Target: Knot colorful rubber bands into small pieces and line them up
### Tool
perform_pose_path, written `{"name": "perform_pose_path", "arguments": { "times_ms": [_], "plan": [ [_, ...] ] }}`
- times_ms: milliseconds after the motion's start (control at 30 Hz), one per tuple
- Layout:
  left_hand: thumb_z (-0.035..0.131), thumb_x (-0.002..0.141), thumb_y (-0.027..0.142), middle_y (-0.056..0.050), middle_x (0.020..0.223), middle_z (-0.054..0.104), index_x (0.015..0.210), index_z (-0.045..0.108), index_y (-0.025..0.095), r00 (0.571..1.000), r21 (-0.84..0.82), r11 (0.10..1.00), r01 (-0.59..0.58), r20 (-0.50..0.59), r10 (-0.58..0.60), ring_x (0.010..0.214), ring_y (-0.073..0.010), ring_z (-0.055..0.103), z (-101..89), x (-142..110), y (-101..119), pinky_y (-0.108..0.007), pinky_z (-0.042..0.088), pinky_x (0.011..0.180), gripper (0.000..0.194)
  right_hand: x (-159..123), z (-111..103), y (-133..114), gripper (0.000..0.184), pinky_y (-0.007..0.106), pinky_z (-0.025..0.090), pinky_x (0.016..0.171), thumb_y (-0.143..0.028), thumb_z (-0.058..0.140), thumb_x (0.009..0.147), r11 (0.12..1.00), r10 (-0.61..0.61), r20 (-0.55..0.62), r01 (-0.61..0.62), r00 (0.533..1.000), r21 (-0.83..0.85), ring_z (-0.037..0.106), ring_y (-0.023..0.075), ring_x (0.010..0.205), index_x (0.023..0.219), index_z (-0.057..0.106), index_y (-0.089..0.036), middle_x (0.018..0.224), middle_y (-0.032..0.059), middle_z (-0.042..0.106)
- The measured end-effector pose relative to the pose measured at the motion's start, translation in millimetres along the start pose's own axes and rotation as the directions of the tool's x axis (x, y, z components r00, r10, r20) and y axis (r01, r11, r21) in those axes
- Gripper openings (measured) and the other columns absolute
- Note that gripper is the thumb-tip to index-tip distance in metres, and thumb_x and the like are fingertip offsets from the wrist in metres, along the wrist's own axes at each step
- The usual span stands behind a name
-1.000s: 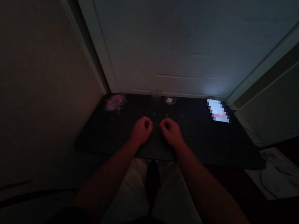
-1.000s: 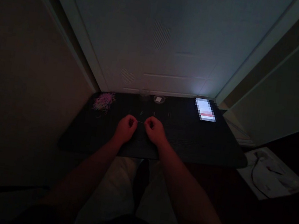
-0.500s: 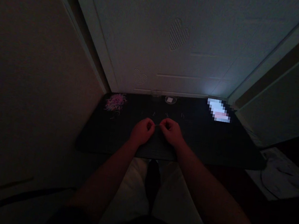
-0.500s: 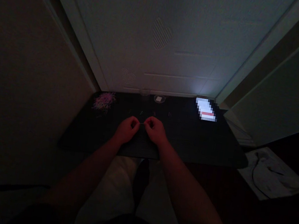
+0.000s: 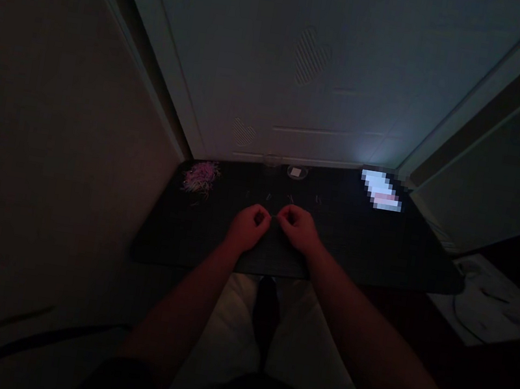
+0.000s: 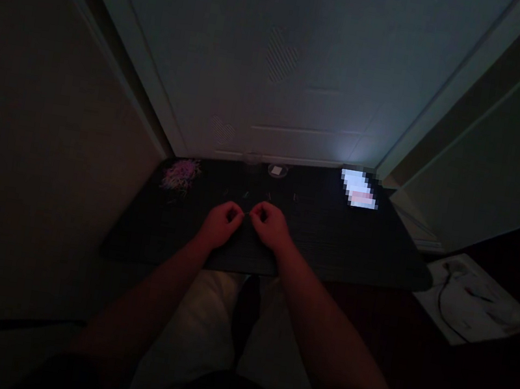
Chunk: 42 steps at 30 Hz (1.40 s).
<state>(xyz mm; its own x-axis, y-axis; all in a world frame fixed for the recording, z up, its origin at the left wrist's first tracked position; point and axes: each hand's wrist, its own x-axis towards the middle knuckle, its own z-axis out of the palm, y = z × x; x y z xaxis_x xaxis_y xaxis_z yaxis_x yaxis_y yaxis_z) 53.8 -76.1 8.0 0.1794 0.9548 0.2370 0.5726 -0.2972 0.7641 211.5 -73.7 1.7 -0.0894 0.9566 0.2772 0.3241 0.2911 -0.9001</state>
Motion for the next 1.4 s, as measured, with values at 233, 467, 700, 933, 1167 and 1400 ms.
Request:
{"name": "perform_pose_path", "arguments": {
  "times_ms": [233,467,700,933,1167,1400],
  "plan": [
    [0.050,0.079,0.026,-0.002,0.074,0.062,0.077,0.057,0.017,0.986,0.099,0.993,0.069,-0.160,-0.053,0.069,-0.0136,0.056,6.1,4.6,-3.7,-0.027,0.043,0.064,0.011,-3.1,-5.5,-6.0,0.006,0.023,0.035,0.057,-0.019,0.051,0.071,0.995,-0.090,0.203,0.097,0.975,-0.026,0.045,0.0106,0.059,0.066,0.054,-0.017,0.062,-0.0020,0.052],
    [0.051,0.079,0.028,-0.001,0.072,0.060,0.078,0.057,0.017,0.998,0.018,0.999,-0.047,0.053,0.046,0.064,-0.0115,0.053,0.8,-1.0,-0.9,-0.024,0.041,0.059,0.013,0.7,-3.6,2.0,0.008,0.025,0.037,0.057,-0.024,0.052,0.072,1.000,0.005,0.042,-0.005,0.999,0.001,0.047,0.0115,0.059,0.069,0.054,-0.017,0.064,-0.0010,0.053],
    [0.051,0.078,0.026,0.000,0.070,0.058,0.074,0.057,0.016,0.963,-0.084,0.980,-0.179,0.189,0.192,0.063,-0.0101,0.051,-6.6,-9.9,7.4,-0.022,0.040,0.059,0.012,3.5,0.7,-0.3,0.005,0.025,0.037,0.057,-0.022,0.051,0.071,0.995,0.050,-0.141,-0.061,0.989,-0.073,0.046,0.0119,0.058,0.069,0.053,-0.018,0.063,-0.0009,0.052],
    [0.051,0.078,0.026,-0.001,0.070,0.060,0.074,0.057,0.016,0.985,0.010,0.999,0.051,-0.167,-0.048,0.064,-0.0117,0.055,-0.4,-0.6,1.6,-0.025,0.043,0.062,0.012,-3.2,-8.8,-6.2,0.008,0.023,0.035,0.055,-0.024,0.055,0.071,0.999,-0.028,0.262,0.015,0.965,0.052,0.045,0.0099,0.057,0.068,0.057,-0.016,0.060,-0.0023,0.051],
    [0.050,0.079,0.026,-0.003,0.074,0.061,0.078,0.057,0.018,0.989,0.122,0.991,0.053,-0.143,-0.035,0.068,-0.0137,0.055,2.9,0.5,0.8,-0.027,0.043,0.064,0.011,0.2,-15.5,-1.3,0.012,0.022,0.034,0.053,-0.027,0.058,0.069,0.986,0.019,0.297,-0.067,0.955,0.153,0.044,0.0088,0.055,0.066,0.055,-0.016,0.058,-0.0034,0.050],
    [0.051,0.077,0.023,-0.003,0.074,0.059,0.076,0.058,0.019,0.932,0.063,0.948,-0.311,0.217,0.291,0.072,-0.0140,0.054,-4.6,-18.8,16.9,-0.027,0.043,0.070,0.008,5.2,-7.1,7.6,0.008,0.024,0.038,0.055,-0.025,0.055,0.069,0.995,0.071,0.006,-0.071,0.997,0.066,0.049,0.0111,0.058,0.069,0.055,-0.017,0.061,-0.0015,0.054]
  ]
}}
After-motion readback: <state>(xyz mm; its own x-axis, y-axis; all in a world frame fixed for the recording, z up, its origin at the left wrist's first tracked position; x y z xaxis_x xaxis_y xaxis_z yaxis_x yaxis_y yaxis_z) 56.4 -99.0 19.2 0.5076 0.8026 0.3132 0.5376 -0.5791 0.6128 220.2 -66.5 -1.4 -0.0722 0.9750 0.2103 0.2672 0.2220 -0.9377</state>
